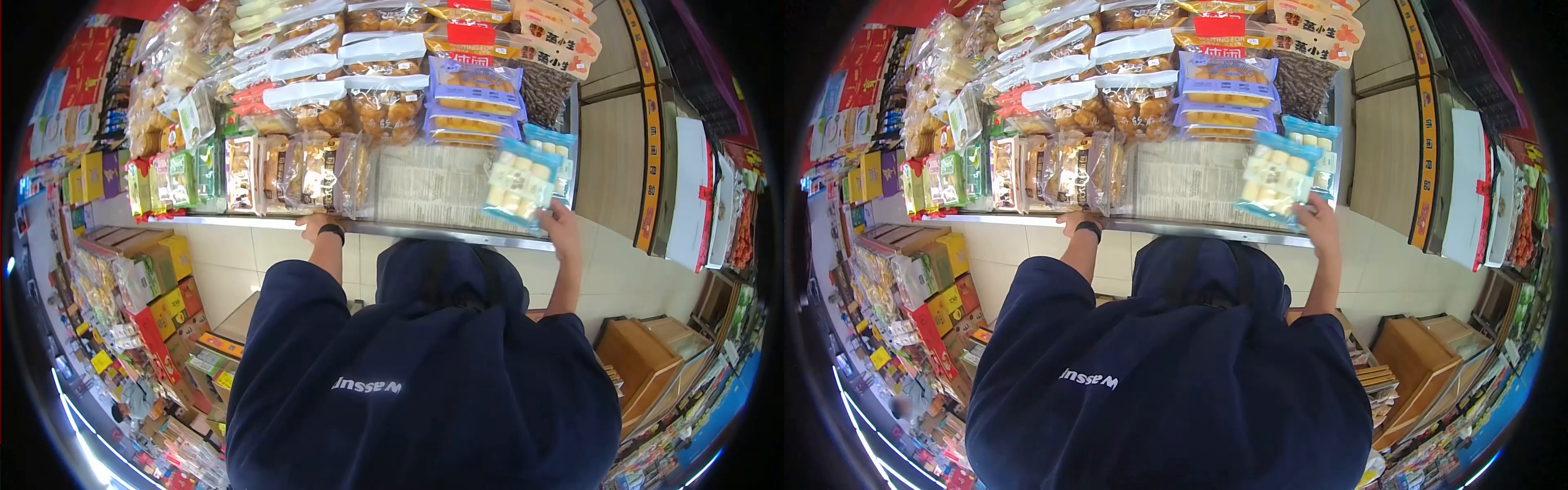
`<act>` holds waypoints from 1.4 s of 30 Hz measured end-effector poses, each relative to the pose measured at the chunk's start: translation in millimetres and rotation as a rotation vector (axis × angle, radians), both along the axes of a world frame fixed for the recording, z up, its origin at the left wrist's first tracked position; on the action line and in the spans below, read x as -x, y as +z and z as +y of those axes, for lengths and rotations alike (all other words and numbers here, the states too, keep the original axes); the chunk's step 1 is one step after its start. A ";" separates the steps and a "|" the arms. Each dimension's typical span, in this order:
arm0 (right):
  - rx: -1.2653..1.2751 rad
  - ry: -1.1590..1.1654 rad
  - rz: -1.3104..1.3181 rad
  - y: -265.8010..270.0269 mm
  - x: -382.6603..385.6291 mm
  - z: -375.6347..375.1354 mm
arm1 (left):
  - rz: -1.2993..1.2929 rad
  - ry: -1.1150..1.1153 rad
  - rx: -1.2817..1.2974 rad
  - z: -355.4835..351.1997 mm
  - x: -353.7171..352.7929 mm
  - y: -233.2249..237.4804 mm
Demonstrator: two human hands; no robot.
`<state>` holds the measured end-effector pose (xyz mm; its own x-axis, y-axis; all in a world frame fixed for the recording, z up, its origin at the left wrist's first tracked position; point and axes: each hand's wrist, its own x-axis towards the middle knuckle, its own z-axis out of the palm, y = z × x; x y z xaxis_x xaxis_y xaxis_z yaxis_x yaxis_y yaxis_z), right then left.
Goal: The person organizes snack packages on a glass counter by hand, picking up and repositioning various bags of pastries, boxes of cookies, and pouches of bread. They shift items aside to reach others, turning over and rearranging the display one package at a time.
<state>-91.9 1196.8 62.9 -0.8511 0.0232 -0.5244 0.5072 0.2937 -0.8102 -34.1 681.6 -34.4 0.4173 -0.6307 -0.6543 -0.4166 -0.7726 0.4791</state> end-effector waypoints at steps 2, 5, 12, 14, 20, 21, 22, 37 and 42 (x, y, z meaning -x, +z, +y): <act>0.079 0.088 -0.039 -6.9 -8.2 -27.8 | -0.045 -0.091 -0.028 -2.0 -0.6 -5.9; 0.175 0.224 -0.103 -34.2 -21.2 -67.7 | -0.051 -0.148 -0.012 3.0 -2.9 -0.3; 0.235 0.350 -0.050 -85.6 -18.7 -171.3 | 0.076 0.089 0.109 8.6 2.0 9.7; 0.184 0.339 -0.011 -97.5 -12.6 -190.2 | 0.092 0.085 0.100 5.6 -0.5 2.6; -0.051 0.457 0.075 -121.4 -5.8 -216.7 | 0.090 0.093 0.102 -5.2 -4.7 -12.0; -0.077 0.481 0.096 -120.7 -5.8 -218.4 | 0.091 0.105 0.098 -3.5 -3.6 -10.3; -0.104 0.505 0.117 -120.0 -5.7 -221.0 | 0.092 0.117 0.093 -1.8 -2.5 -8.5; -0.223 0.586 0.093 -125.5 7.7 -218.7 | 0.184 0.146 0.085 2.0 -2.8 -0.9; -0.222 0.569 0.077 -134.8 8.4 -221.5 | 0.093 0.134 0.107 5.2 0.9 6.6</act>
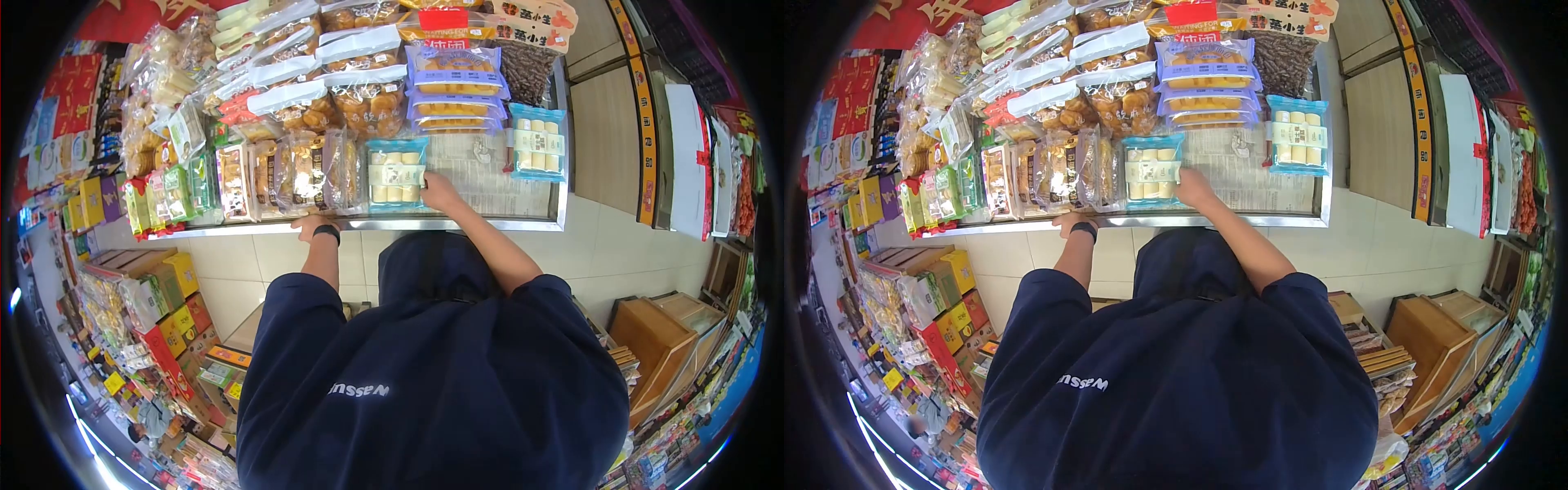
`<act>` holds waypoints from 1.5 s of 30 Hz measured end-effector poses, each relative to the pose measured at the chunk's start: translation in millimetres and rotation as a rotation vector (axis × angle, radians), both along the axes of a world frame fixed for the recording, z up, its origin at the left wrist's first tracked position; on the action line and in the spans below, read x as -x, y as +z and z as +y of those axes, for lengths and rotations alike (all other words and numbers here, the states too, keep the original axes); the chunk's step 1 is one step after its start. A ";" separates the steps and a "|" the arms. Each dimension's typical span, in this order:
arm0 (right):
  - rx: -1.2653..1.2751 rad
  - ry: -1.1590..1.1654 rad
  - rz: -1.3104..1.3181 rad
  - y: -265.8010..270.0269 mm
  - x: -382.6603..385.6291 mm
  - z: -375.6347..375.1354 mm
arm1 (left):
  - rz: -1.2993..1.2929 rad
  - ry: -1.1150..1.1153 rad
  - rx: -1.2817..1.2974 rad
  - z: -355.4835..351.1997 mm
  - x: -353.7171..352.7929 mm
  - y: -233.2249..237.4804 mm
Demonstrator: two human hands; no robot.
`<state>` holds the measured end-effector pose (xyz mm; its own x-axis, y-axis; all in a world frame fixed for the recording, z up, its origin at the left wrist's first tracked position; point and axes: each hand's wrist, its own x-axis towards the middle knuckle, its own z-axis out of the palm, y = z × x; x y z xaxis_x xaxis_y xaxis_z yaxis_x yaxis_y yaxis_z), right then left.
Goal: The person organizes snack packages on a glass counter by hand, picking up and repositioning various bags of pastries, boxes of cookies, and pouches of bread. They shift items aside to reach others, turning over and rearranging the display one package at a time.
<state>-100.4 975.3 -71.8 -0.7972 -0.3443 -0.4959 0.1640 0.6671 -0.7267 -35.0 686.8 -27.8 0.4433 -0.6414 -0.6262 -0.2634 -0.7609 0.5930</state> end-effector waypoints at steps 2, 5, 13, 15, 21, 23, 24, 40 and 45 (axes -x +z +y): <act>0.067 -0.073 -0.022 -8.5 -1.5 -3.0 | 0.045 0.029 -0.006 3.6 3.5 8.3; 0.032 -0.068 0.126 -15.0 -1.4 -7.9 | 0.002 0.018 0.000 -0.5 -0.4 -3.7; 0.073 -0.213 0.443 33.0 18.5 66.8 | 0.109 -0.002 -0.033 11.7 2.7 20.6; 0.018 -0.408 0.584 73.1 28.5 109.4 | 0.132 0.007 -0.033 14.9 3.7 21.6; -0.593 -0.616 0.729 57.0 50.9 253.2 | 0.113 0.021 -0.037 10.5 3.0 16.5; -0.467 -0.733 0.530 45.2 53.3 269.4 | 0.115 0.017 -0.028 10.3 2.9 16.0; -0.452 -0.702 0.470 48.8 53.5 266.9 | 0.118 0.017 -0.026 10.5 4.1 15.8; 0.402 -1.006 -0.167 77.4 26.8 234.2 | -0.009 0.040 0.025 -8.9 -1.6 -21.1; 0.542 -0.951 -0.245 73.3 2.2 232.1 | -0.107 -0.081 0.037 -1.9 0.2 -8.1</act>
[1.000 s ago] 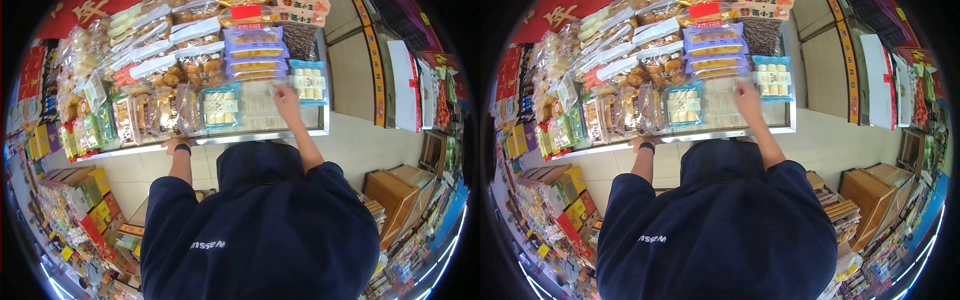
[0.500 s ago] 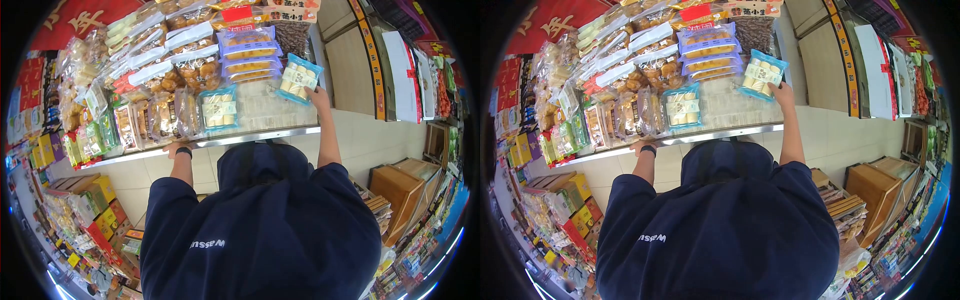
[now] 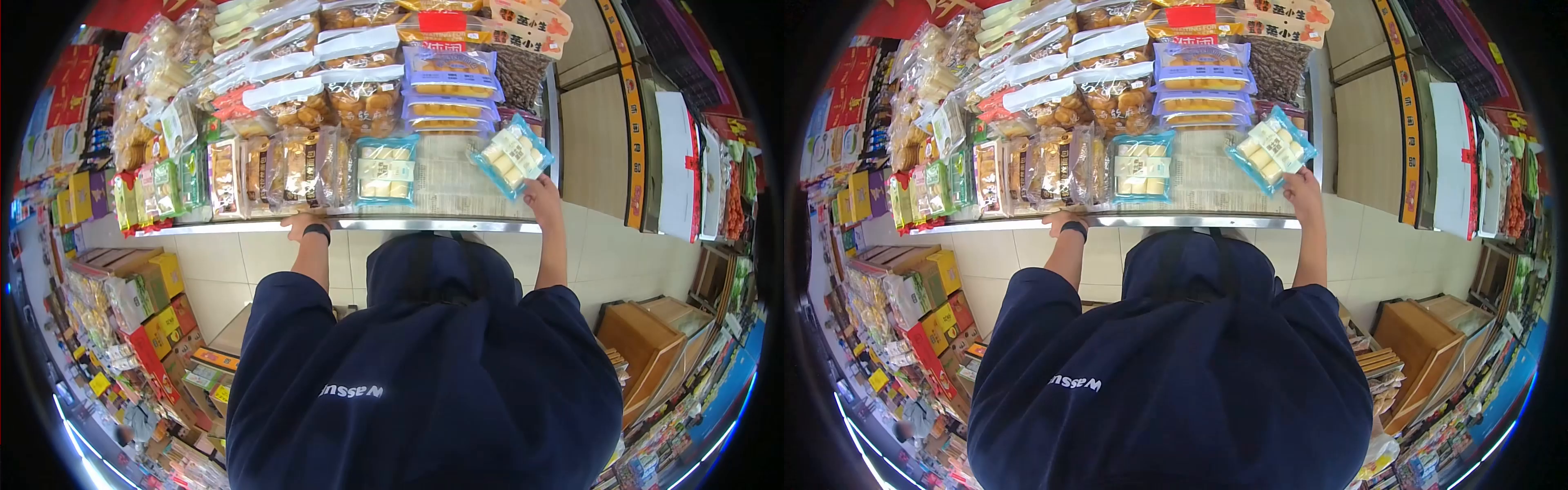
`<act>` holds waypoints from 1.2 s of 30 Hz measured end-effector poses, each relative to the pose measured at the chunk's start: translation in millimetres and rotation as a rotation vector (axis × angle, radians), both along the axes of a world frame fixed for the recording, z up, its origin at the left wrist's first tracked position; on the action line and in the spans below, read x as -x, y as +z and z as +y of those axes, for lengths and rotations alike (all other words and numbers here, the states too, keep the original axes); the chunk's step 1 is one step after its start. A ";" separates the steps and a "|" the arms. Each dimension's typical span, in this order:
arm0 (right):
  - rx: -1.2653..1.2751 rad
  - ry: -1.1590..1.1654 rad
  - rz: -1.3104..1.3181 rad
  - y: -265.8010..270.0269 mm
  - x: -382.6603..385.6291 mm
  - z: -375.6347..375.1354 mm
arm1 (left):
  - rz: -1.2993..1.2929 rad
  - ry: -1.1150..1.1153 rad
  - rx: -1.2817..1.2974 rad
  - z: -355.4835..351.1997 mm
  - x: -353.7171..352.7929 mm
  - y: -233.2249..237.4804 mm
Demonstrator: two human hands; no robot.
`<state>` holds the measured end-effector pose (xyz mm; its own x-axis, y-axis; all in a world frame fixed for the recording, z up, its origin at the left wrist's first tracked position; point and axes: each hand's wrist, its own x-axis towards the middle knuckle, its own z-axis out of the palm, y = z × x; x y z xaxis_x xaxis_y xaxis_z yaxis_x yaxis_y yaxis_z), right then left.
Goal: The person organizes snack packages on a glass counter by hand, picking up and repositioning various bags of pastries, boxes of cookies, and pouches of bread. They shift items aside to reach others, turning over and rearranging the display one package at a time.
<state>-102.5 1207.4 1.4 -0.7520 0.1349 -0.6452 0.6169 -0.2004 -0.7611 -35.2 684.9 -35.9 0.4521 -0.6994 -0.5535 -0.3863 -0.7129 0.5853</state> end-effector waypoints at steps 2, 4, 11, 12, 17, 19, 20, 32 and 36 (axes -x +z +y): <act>0.028 0.085 0.026 -5.1 -16.9 -3.0 | 0.029 -0.006 0.022 1.3 -1.7 -2.0; 0.011 0.197 -0.001 -0.9 -30.4 -19.8 | 0.157 0.094 0.032 -1.6 -2.9 -5.9; 0.081 0.548 0.011 -13.5 -39.0 -135.8 | 0.103 0.081 -0.001 -10.7 -5.7 -19.4; 0.099 0.554 0.018 -13.1 -35.6 -152.1 | 0.115 0.070 -0.004 -7.5 -5.9 -14.2; 0.125 0.610 0.125 -30.2 -14.0 -213.8 | 0.170 0.077 -0.057 10.0 1.1 25.3; 0.024 0.566 0.150 -36.9 -10.0 -230.1 | 0.180 0.099 -0.053 9.4 2.0 24.0; -0.024 0.547 0.165 -39.4 -8.0 -237.6 | 0.159 0.085 -0.052 8.2 2.3 23.7; -0.192 0.535 0.361 -47.8 3.9 -200.2 | 0.154 0.015 -0.034 11.5 -1.5 24.5; -0.735 0.418 0.450 -58.4 17.7 -104.8 | 0.131 0.032 -0.047 10.7 0.3 24.3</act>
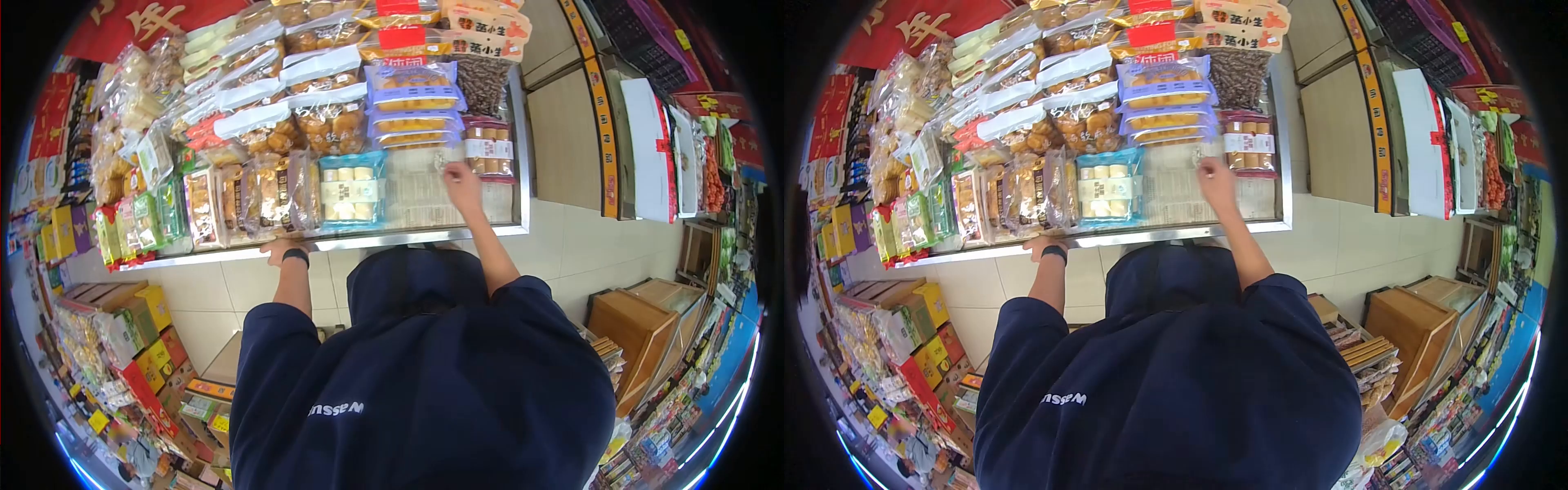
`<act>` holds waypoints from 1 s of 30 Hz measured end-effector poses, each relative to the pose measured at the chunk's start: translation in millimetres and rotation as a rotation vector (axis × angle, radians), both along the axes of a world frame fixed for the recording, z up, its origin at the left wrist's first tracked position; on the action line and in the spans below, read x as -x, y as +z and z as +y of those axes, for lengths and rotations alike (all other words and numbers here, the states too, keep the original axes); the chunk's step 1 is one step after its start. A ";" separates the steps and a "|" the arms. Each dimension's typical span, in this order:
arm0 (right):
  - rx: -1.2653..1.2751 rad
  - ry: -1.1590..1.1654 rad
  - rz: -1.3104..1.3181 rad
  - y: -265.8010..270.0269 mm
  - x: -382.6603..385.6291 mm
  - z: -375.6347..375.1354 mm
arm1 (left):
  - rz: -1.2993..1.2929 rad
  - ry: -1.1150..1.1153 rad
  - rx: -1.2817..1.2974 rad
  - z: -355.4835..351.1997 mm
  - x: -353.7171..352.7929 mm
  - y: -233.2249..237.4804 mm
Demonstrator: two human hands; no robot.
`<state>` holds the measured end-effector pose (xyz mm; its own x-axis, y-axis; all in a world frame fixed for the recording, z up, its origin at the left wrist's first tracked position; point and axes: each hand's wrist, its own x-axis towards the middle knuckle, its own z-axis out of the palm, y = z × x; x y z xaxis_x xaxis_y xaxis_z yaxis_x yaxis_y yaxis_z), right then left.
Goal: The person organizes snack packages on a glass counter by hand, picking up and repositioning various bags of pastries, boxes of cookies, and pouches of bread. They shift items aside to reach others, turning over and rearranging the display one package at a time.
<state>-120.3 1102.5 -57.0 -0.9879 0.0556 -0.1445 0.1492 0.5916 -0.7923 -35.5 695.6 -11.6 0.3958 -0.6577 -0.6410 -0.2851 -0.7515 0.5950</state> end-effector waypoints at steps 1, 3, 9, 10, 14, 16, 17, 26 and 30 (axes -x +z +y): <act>-0.175 -0.083 0.090 7.8 2.0 23.3 | 0.006 0.031 -0.010 -6.1 -1.4 -7.7; -0.401 -0.165 0.256 30.7 6.2 62.2 | 0.028 0.083 -0.015 -6.1 -1.5 -11.4; -0.581 -0.167 0.192 -2.7 16.7 91.3 | 0.061 0.119 0.005 -4.0 2.5 -8.7; -0.613 -0.218 0.111 10.7 17.6 80.4 | 0.052 0.101 -0.002 -2.1 1.4 -4.1; -0.654 -0.327 -0.189 44.6 14.7 55.8 | 0.033 0.105 0.002 -7.4 -0.9 -14.3; -0.573 -0.306 -0.268 41.6 13.7 60.7 | 0.017 0.085 0.003 -10.9 -1.4 -20.3; -0.503 -0.278 -0.281 35.9 10.5 66.7 | 0.008 0.085 0.008 -11.6 -1.7 -23.5; 0.655 -0.398 -0.516 8.9 -30.2 103.3 | -0.080 -0.054 0.027 2.4 1.9 6.0; 0.654 -0.507 -0.477 22.4 -21.6 98.6 | -0.063 -0.093 0.056 -0.9 -2.2 -13.0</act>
<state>-98.6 1201.2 -34.6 -0.6973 0.2258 -0.6803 0.6592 -0.1708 -0.7324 -33.4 694.7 -24.6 0.3694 -0.7274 -0.5784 -0.3901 -0.6862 0.6139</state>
